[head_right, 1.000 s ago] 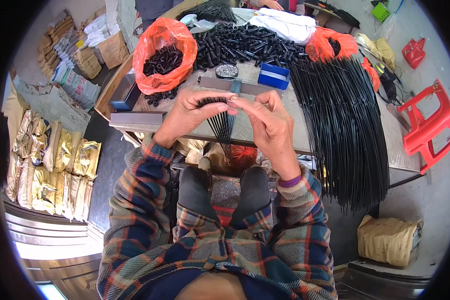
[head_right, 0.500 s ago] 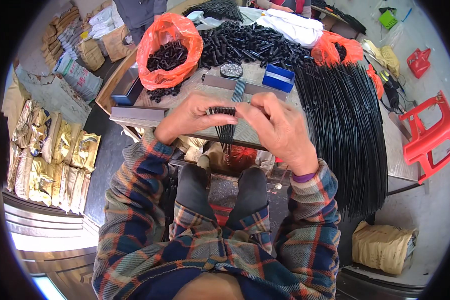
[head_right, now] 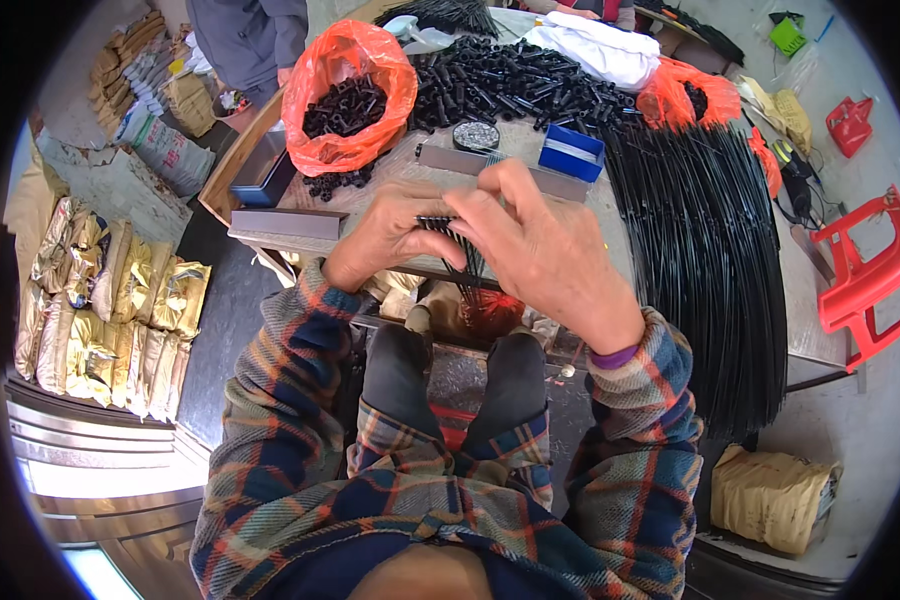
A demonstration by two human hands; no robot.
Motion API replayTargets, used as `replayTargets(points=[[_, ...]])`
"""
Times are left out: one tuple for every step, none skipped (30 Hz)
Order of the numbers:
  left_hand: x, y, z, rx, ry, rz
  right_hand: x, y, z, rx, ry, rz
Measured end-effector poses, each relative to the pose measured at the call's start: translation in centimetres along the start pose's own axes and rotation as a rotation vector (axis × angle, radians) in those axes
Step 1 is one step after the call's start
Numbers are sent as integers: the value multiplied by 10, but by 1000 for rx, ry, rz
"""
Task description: Assembling electrical cable sets by attaching connectors and rings using a crimping tool.
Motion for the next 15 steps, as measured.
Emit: replayTargets(points=[[0, 0, 3, -19, 56, 10, 1, 2, -1, 9, -32, -28], [0, 0, 5, -37, 112, 20, 0, 3, -2, 6, -30, -27], [1, 1, 3, -37, 110, 17, 0, 3, -4, 0, -27, -17], [4, 4, 1, -70, 109, 5, 0, 2, -6, -7, -23, -7], [7, 7, -1, -101, 109, -8, -3, 4, -8, -8, -18, -8], [10, 11, -2, -97, 106, -12, -5, 8, -12, 3, -40, -37], [16, 23, -8, -179, 59, -120, -6, 12, -14, 15, -62, -69], [23, 33, -15, -267, 13, -228, -5, 13, -12, 14, -61, -69], [39, 50, -27, -383, 56, -373, -1, 12, -14, 37, -132, -87], [49, 60, -30, -380, 70, -372, -1, 4, -18, 73, -204, -102], [71, 67, -40, -498, 55, -412, 1, -1, -24, 98, -198, -163], [88, 80, -56, -601, 53, -451, 3, -11, -30, 104, -206, -165], [111, 84, -74, -671, 58, -400, 8, -7, -37, -33, -202, -250], [111, 87, -73, -667, 52, -394, 16, -12, -45, -140, -177, -339], [113, 88, -73, -707, 51, -391, 24, -16, -54, -171, -158, -405]])
Point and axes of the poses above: each hand's wrist, its own x-axis away from the middle knuckle, its own y-axis out of the palm, z = x × y, the point moved 7 cm from there along -x, towards the middle knuckle, and after that the axes turned 9 degrees about z, right-handed, at the moved point
